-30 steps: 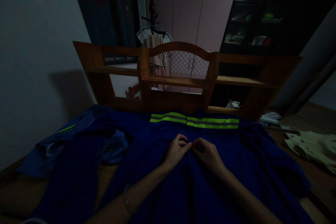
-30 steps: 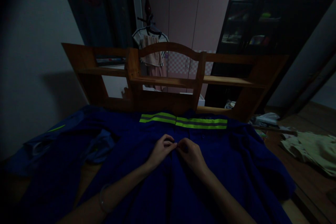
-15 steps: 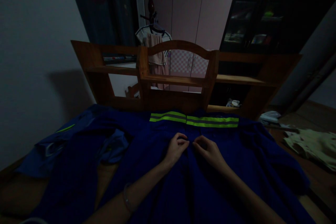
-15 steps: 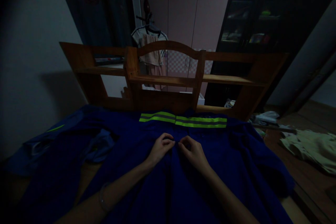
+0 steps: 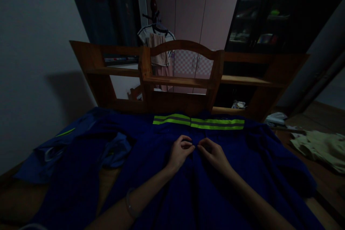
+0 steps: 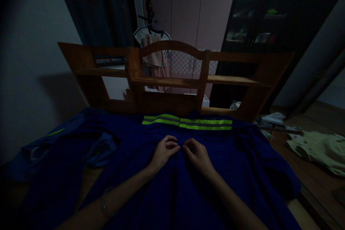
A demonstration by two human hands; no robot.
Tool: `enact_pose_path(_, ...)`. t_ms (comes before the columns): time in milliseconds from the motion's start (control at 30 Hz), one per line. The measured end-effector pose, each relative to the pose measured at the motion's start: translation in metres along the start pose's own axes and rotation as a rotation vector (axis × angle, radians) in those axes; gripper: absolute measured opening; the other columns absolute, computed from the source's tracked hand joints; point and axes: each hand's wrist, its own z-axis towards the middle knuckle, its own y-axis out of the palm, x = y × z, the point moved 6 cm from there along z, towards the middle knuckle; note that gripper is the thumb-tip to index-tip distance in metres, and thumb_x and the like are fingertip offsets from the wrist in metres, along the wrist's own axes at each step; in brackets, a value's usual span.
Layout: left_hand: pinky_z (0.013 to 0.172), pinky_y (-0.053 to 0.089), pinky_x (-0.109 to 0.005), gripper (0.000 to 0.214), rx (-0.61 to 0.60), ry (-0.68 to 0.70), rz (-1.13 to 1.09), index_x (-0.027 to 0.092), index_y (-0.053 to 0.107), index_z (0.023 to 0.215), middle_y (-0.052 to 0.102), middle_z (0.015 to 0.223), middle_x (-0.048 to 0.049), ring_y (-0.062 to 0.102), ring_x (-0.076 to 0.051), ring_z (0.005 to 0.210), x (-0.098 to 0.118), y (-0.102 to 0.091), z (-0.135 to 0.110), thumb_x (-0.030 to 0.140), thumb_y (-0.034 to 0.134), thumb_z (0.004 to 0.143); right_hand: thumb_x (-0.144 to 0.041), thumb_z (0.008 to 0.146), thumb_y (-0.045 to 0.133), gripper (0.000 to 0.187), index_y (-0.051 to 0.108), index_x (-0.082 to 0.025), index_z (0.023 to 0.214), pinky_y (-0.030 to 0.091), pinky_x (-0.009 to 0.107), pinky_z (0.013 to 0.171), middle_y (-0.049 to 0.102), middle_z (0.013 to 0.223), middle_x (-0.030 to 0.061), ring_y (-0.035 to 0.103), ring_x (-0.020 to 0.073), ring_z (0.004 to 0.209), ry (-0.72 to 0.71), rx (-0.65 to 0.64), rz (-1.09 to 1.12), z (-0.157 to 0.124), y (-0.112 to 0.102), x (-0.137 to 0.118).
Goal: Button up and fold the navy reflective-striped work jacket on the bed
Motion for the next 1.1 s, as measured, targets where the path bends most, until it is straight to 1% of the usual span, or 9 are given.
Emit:
enact_pose_path(100, 0.061, 0.046, -0.021, 0.026, 0.032, 0.034, 0.064, 0.018, 0.054, 0.092, 0.067, 0.076, -0.0033, 0.064, -0.016, 0.071, 0.006, -0.001, -0.002, 0.027, 0.067, 0.071, -0.033, 0.087, 0.049, 0.017, 0.059, -0.02, 0.093, 0.046, 0.025, 0.069, 0.064, 0.087, 0.0029, 0.06, 0.0148, 0.077, -0.049, 0.019, -0.066, -0.002, -0.003, -0.009)
enact_pose_path(200, 0.059, 0.046, -0.02, 0.024, 0.051, 0.053, 0.124, 0.018, 0.055, 0.09, 0.068, 0.075, -0.0025, 0.065, -0.016, 0.069, 0.008, -0.003, -0.003, 0.026, 0.067, 0.071, -0.029, 0.086, 0.05, 0.015, 0.058, -0.02, 0.095, 0.045, 0.024, 0.066, 0.063, 0.086, 0.0023, 0.059, 0.0138, 0.073, -0.081, 0.012, -0.104, -0.003, -0.003, -0.015)
enact_pose_path(300, 0.058, 0.046, -0.021, 0.025, 0.049, 0.052, 0.155, 0.018, 0.056, 0.088, 0.067, 0.073, -0.0019, 0.065, -0.016, 0.068, 0.005, -0.003, -0.002, 0.027, 0.069, 0.069, -0.023, 0.085, 0.051, 0.015, 0.057, -0.021, 0.098, 0.044, 0.024, 0.065, 0.062, 0.086, 0.0014, 0.058, 0.0129, 0.072, -0.127, -0.024, -0.119, -0.004, -0.001, -0.018)
enact_pose_path(433, 0.059, 0.046, -0.022, 0.024, 0.024, 0.053, 0.186, 0.018, 0.059, 0.088, 0.067, 0.072, -0.0019, 0.065, -0.017, 0.069, 0.0, -0.002, 0.001, 0.029, 0.069, 0.069, -0.019, 0.085, 0.048, 0.019, 0.057, -0.021, 0.102, 0.044, 0.024, 0.07, 0.061, 0.092, 0.0018, 0.058, 0.0131, 0.078, -0.169, -0.052, -0.134, -0.005, 0.001, -0.021)
enact_pose_path(533, 0.06, 0.047, -0.022, 0.02, 0.014, 0.053, 0.249, 0.018, 0.063, 0.089, 0.067, 0.075, -0.0021, 0.065, -0.016, 0.071, -0.001, -0.001, 0.001, 0.024, 0.065, 0.071, -0.019, 0.087, 0.045, 0.019, 0.057, -0.021, 0.101, 0.044, 0.025, 0.074, 0.06, 0.093, 0.0022, 0.058, 0.0139, 0.082, -0.17, -0.048, -0.152, -0.004, 0.001, -0.021)
enact_pose_path(700, 0.061, 0.047, -0.022, 0.017, 0.013, 0.046, 0.342, 0.02, 0.066, 0.088, 0.068, 0.076, -0.0012, 0.064, -0.015, 0.069, 0.004, 0.0, 0.0, 0.019, 0.059, 0.072, -0.02, 0.087, 0.045, 0.016, 0.057, -0.021, 0.098, 0.044, 0.025, 0.074, 0.059, 0.093, 0.0025, 0.058, 0.0141, 0.082, -0.159, -0.043, -0.167, -0.004, 0.002, -0.018)
enact_pose_path(833, 0.062, 0.047, -0.023, 0.016, 0.009, 0.066, 0.385, 0.021, 0.067, 0.086, 0.068, 0.076, -0.0008, 0.064, -0.016, 0.069, 0.01, 0.0, -0.002, 0.019, 0.057, 0.073, -0.018, 0.087, 0.045, 0.016, 0.057, -0.022, 0.097, 0.044, 0.025, 0.073, 0.059, 0.092, 0.0026, 0.057, 0.0142, 0.081, -0.156, -0.047, -0.184, -0.004, 0.002, -0.016)
enact_pose_path(967, 0.065, 0.046, -0.023, 0.017, 0.019, 0.102, 0.413, 0.023, 0.067, 0.085, 0.068, 0.077, 0.0, 0.064, -0.016, 0.071, 0.013, -0.001, -0.003, 0.023, 0.052, 0.079, -0.019, 0.088, 0.045, 0.017, 0.058, -0.022, 0.098, 0.044, 0.025, 0.074, 0.059, 0.091, 0.0021, 0.057, 0.0141, 0.081, -0.14, -0.055, -0.195, -0.004, 0.003, -0.013)
enact_pose_path(1100, 0.066, 0.045, -0.023, 0.022, 0.008, 0.15, 0.482, 0.025, 0.067, 0.092, 0.067, 0.081, 0.0002, 0.063, -0.016, 0.072, 0.014, 0.0, -0.005, 0.025, 0.046, 0.085, -0.019, 0.088, 0.043, 0.018, 0.058, -0.022, 0.099, 0.045, 0.027, 0.077, 0.059, 0.094, 0.0031, 0.058, 0.0151, 0.086, -0.131, 0.014, -0.215, -0.001, 0.0, -0.005)
